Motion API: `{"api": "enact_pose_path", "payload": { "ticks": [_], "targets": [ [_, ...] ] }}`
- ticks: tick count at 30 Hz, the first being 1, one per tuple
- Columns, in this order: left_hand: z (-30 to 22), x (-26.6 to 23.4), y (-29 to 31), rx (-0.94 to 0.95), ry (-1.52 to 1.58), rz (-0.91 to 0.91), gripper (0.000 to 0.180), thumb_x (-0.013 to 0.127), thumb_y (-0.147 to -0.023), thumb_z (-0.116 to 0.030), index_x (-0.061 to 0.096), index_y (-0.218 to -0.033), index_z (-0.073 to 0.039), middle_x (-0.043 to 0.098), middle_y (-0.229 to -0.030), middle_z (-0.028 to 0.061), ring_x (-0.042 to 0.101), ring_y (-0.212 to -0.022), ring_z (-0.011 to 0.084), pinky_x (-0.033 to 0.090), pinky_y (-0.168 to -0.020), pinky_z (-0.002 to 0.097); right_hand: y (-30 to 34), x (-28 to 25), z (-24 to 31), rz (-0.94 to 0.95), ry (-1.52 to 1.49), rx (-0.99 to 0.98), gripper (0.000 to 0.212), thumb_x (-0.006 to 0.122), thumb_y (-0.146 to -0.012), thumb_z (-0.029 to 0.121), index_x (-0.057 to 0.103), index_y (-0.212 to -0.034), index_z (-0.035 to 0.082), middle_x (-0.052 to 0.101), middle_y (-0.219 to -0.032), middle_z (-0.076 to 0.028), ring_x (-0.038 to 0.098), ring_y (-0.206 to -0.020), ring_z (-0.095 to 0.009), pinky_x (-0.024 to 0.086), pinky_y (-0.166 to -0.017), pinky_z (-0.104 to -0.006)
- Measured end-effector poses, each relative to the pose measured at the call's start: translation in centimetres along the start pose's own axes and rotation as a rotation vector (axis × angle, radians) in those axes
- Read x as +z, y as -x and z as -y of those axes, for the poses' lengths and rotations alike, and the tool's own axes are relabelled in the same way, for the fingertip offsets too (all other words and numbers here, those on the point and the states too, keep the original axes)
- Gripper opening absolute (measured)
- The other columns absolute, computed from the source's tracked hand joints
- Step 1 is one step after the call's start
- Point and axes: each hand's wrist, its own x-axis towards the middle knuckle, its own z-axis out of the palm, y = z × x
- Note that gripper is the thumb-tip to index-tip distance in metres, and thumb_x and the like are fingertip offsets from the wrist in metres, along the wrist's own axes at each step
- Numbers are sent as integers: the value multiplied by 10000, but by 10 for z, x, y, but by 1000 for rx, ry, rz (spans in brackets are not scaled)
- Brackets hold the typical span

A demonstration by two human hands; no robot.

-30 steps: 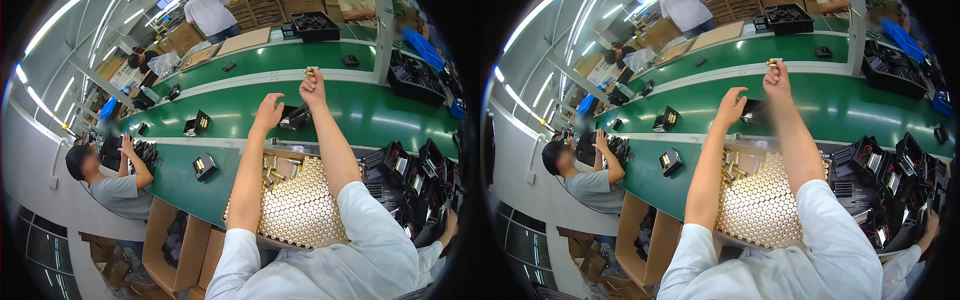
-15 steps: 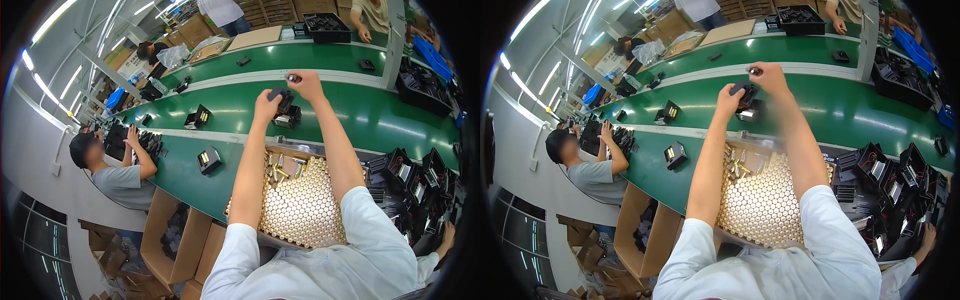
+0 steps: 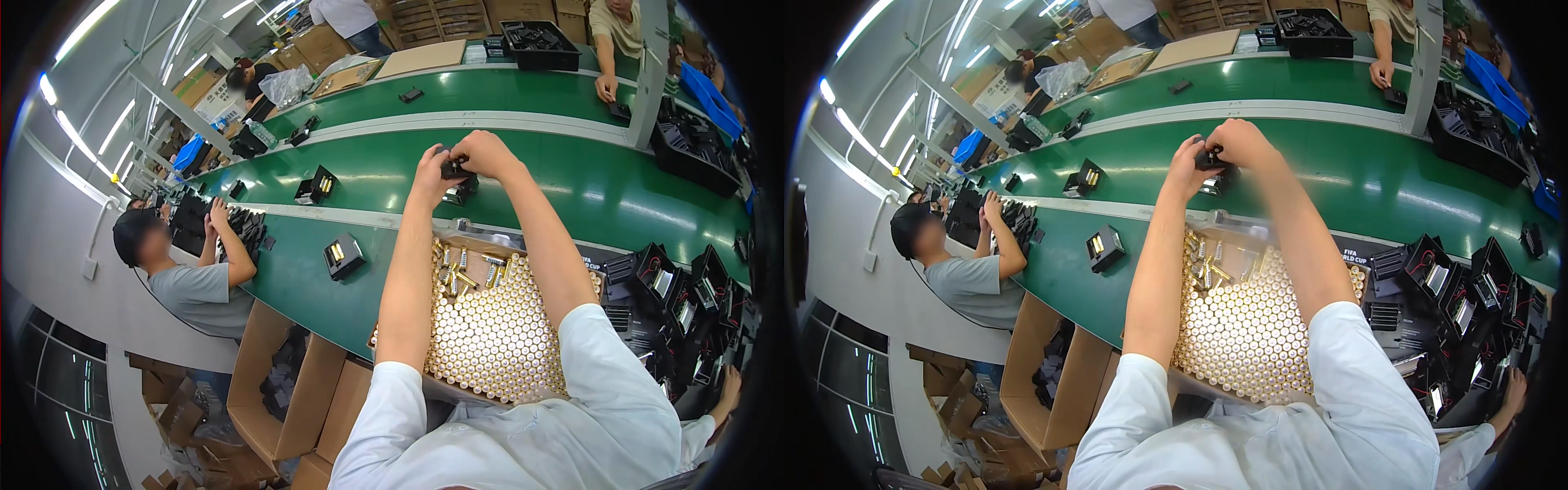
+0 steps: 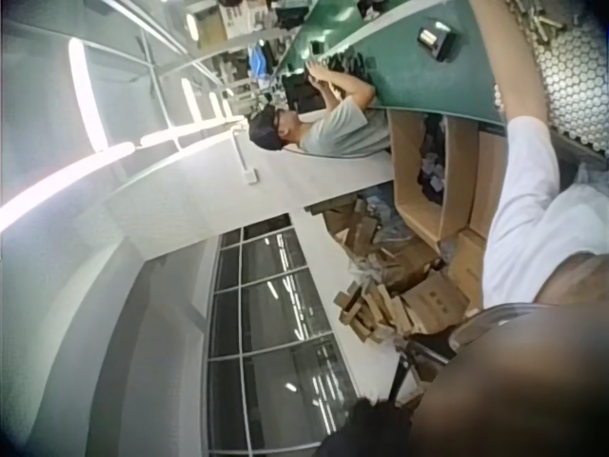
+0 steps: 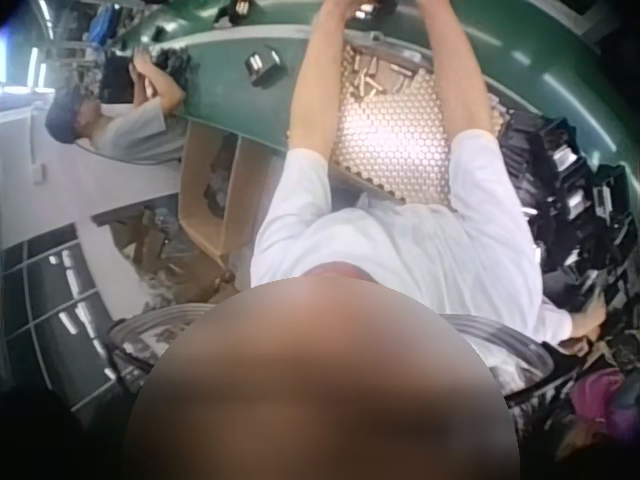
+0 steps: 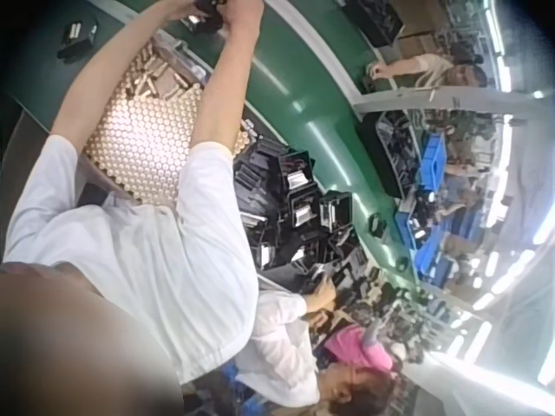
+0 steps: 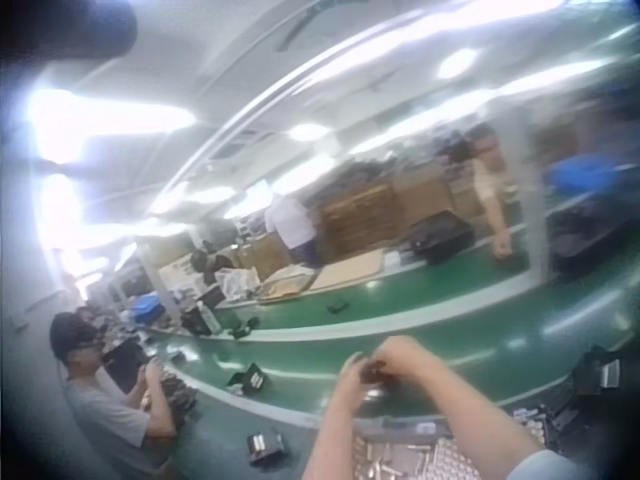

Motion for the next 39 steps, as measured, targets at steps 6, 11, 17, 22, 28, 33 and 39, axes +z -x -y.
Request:
{"api": "enact_pose_path", "payload": {
  "ticks": [6, 11, 17, 22, 28, 33, 39],
  "targets": [
    [6, -17, -10, 45, -10, 43, 387, 514, -912, -82, 423, -1282, -16, 538, -1123, 222, 601, -946, 320, 571, -772, 479, -6, -4, 0, -26, -149, -21, 159, 669, -645, 57, 734, -786, 85, 671, -665, -57, 583, -602, -254, 474, -587, -330],
    [2, -17, -10, 47, 112, -22, 336, 542, -923, -120, 448, -1229, -20, 552, -1081, 202, 594, -923, 296, 571, -764, 460, -6, -7, 8, -196, -566, 7, 79, 721, -730, 78, 711, -752, 2, 638, -611, -55, 529, -488, -192, 454, -498, -303],
    [10, -5, -3, 220, -354, -221, 376, 591, -911, -155, 438, -1226, -18, 547, -1064, 181, 576, -895, 264, 541, -769, 399, -2, -29, 10, 121, -860, 513, 247, 755, -778, 175, 666, -650, -17, 583, -527, -62, 442, -376, -149, 394, -390, -283],
    [17, -11, -7, 362, -488, -136, 449, 632, -894, -180, 415, -1255, -26, 548, -1071, 178, 570, -885, 246, 519, -770, 368, -1, -33, 13, 315, -533, 494, 312, 777, -762, 231, 652, -611, -13, 569, -498, -81, 431, -357, -151, 390, -388, -284],
    [21, -6, -8, 275, -203, 100, 590, 648, -879, -127, 335, -1378, -89, 531, -1141, 209, 576, -919, 252, 522, -769, 374, -3, -23, 14, 207, -298, 615, 350, 800, -722, 264, 665, -620, -42, 578, -508, -103, 500, -414, -189, 442, -482, -297],
    [19, 2, 9, 342, -490, 138, 669, 623, -866, -35, 265, -1424, -127, 494, -1193, 237, 577, -972, 268, 530, -784, 380, -1, -20, 8, 160, -299, 667, 314, 769, -756, 256, 687, -665, -33, 599, -541, -106, 521, -439, -183, 446, -489, -296],
    [13, -4, 3, 303, -300, 56, 686, 555, -853, 75, 242, -1416, -163, 459, -1229, 249, 588, -979, 298, 554, -782, 389, -4, -14, -3, 52, -790, 657, 246, 686, -843, 224, 704, -838, -21, 634, -627, -83, 517, -468, -129, 427, -468, -259]
  ]
}}
